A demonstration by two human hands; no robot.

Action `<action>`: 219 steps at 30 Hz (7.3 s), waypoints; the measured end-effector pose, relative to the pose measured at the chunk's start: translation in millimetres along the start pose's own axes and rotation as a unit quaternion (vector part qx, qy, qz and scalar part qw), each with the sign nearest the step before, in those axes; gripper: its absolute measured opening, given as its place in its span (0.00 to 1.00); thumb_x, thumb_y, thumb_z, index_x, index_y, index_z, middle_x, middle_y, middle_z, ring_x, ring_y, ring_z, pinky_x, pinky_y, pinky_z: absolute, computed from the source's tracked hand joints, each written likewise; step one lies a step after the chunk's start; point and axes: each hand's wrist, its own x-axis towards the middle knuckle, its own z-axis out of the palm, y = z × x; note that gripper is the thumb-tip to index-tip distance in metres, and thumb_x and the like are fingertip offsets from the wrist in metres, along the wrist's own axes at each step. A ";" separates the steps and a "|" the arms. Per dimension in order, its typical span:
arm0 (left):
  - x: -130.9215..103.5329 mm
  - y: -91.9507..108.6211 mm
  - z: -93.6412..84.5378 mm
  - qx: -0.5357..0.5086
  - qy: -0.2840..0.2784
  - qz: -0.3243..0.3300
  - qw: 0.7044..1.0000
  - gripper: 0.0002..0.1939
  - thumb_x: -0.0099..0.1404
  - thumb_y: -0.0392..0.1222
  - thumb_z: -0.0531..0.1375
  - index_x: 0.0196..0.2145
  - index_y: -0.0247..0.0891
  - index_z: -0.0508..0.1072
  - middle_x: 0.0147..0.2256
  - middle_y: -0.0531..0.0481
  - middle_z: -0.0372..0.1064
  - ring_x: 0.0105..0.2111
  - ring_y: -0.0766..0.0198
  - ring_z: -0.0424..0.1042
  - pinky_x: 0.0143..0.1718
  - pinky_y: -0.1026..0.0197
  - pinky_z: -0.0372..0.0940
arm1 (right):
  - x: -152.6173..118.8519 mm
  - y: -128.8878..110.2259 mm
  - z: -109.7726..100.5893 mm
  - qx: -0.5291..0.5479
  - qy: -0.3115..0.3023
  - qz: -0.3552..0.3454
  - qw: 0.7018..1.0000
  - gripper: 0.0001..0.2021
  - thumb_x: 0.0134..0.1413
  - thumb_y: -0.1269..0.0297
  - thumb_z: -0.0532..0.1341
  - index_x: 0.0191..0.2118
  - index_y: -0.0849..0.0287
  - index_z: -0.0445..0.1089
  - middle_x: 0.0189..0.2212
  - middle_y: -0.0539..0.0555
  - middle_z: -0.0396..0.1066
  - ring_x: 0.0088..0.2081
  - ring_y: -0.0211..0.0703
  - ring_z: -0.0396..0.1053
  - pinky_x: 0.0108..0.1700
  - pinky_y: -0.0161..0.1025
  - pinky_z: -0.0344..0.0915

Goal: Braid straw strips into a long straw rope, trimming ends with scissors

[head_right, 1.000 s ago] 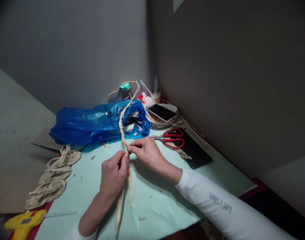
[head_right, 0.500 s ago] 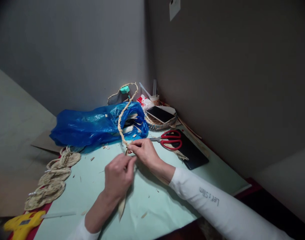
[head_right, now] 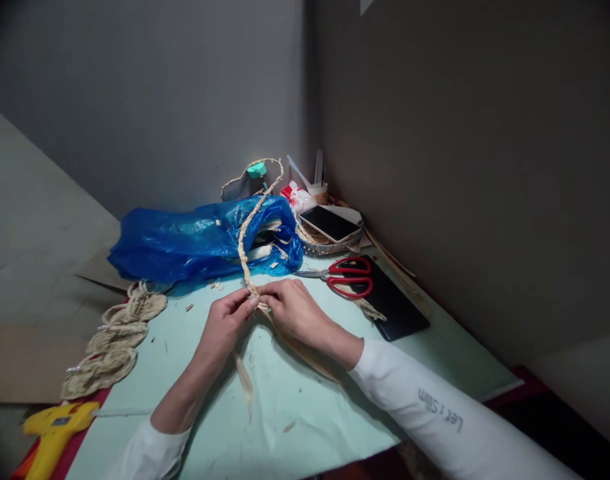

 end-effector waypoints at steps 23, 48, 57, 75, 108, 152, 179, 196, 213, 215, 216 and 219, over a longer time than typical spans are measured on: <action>-3.5 -6.8 8.5 0.098 0.151 0.031 0.983 0.08 0.58 0.39 0.60 0.26 0.38 0.79 0.25 0.50 0.76 0.27 0.60 0.72 0.36 0.60 0.64 | -17.3 -7.2 13.3 -0.465 0.037 -0.096 0.879 0.06 0.56 0.75 0.54 0.35 0.61 0.67 0.30 0.55 0.69 0.32 0.44 0.66 0.29 0.40 0.48; -0.8 -2.5 -2.8 -0.159 0.012 -0.096 0.983 0.09 0.51 0.40 0.65 0.29 0.32 0.79 0.23 0.52 0.70 0.22 0.70 0.61 0.24 0.67 0.54 | 10.8 -11.2 -7.4 -0.150 0.090 0.004 0.985 0.16 0.59 0.52 0.58 0.41 0.61 0.72 0.31 0.53 0.73 0.31 0.39 0.67 0.34 0.35 0.58; -0.9 2.9 -2.3 -0.164 -0.059 -0.132 0.976 0.19 0.51 0.45 0.67 0.40 0.33 0.80 0.25 0.52 0.71 0.21 0.72 0.60 0.22 0.69 0.52 | 46.6 12.8 2.4 0.207 0.072 0.089 0.972 0.16 0.49 0.54 0.62 0.23 0.58 0.57 0.16 0.42 0.51 0.18 0.31 0.47 0.22 0.32 0.47; 5.3 -3.4 -6.1 -0.231 0.085 -0.127 0.961 0.17 0.52 0.42 0.67 0.39 0.31 0.77 0.29 0.48 0.76 0.22 0.67 0.69 0.25 0.65 0.64 | 27.4 8.8 4.5 0.285 -0.138 0.113 0.942 0.14 0.52 0.58 0.63 0.41 0.61 0.67 0.35 0.53 0.69 0.34 0.38 0.67 0.37 0.36 0.65; -12.5 -12.4 25.2 0.609 0.180 0.288 0.717 0.15 0.64 0.26 0.50 0.42 0.28 0.74 0.29 0.42 0.73 0.29 0.59 0.70 0.28 0.60 0.60 | 23.5 11.2 20.8 0.206 0.138 0.096 0.964 0.14 0.48 0.54 0.65 0.28 0.63 0.77 0.18 0.49 0.66 0.20 0.34 0.56 0.24 0.33 0.53; 11.8 -22.2 5.8 -0.011 0.129 -0.041 0.991 0.12 0.51 0.43 0.59 0.15 0.36 0.69 0.16 0.55 0.61 0.22 0.66 0.58 0.24 0.64 0.51 | -0.5 -20.8 31.0 -0.540 -0.013 -0.092 0.836 0.08 0.54 0.80 0.56 0.36 0.63 0.70 0.34 0.61 0.71 0.37 0.49 0.67 0.29 0.39 0.56; 8.3 -4.2 -3.0 -0.202 0.073 -0.106 0.971 0.13 0.47 0.45 0.66 0.26 0.32 0.75 0.17 0.56 0.61 0.18 0.73 0.57 0.19 0.69 0.50 | 9.9 -18.9 1.9 -0.294 0.081 -0.029 0.952 0.12 0.59 0.65 0.55 0.36 0.60 0.76 0.32 0.56 0.77 0.31 0.43 0.71 0.34 0.37 0.56; 0.9 -6.7 6.9 -0.121 -0.028 -0.028 0.992 0.10 0.56 0.41 0.64 0.34 0.38 0.66 0.28 0.53 0.69 0.30 0.65 0.69 0.35 0.64 0.61 | 40.0 14.5 -0.2 0.112 0.096 0.046 0.988 0.17 0.52 0.54 0.60 0.24 0.63 0.72 0.20 0.49 0.66 0.25 0.35 0.59 0.29 0.34 0.53; 11.7 -5.0 1.0 -0.226 0.073 -0.130 0.963 0.16 0.49 0.44 0.68 0.34 0.33 0.72 0.26 0.50 0.74 0.24 0.66 0.71 0.29 0.65 0.64 | 38.4 18.8 2.4 0.309 -0.042 0.156 0.937 0.12 0.53 0.56 0.59 0.34 0.62 0.69 0.31 0.52 0.71 0.28 0.37 0.68 0.32 0.35 0.64; 12.6 -2.7 -2.2 -0.225 0.081 -0.121 0.963 0.16 0.49 0.43 0.68 0.32 0.34 0.71 0.24 0.52 0.72 0.22 0.67 0.70 0.28 0.65 0.64 | 33.3 11.2 1.1 0.227 -0.081 0.130 0.962 0.11 0.52 0.60 0.61 0.37 0.63 0.69 0.31 0.52 0.70 0.27 0.37 0.66 0.31 0.34 0.62; 12.4 -1.7 -3.2 -0.219 0.081 -0.116 0.965 0.15 0.49 0.43 0.68 0.32 0.34 0.70 0.24 0.52 0.72 0.22 0.67 0.69 0.27 0.66 0.63 | 31.3 7.8 1.4 0.180 -0.086 0.107 0.974 0.10 0.53 0.61 0.61 0.37 0.63 0.70 0.31 0.52 0.70 0.27 0.37 0.66 0.31 0.34 0.61; 10.4 -0.4 -4.3 -0.199 0.066 -0.088 0.974 0.12 0.52 0.42 0.65 0.32 0.35 0.69 0.25 0.52 0.71 0.24 0.67 0.69 0.28 0.67 0.61 | 28.2 1.3 3.8 0.065 -0.058 0.023 0.996 0.10 0.58 0.62 0.57 0.39 0.62 0.72 0.31 0.52 0.71 0.31 0.39 0.65 0.35 0.35 0.61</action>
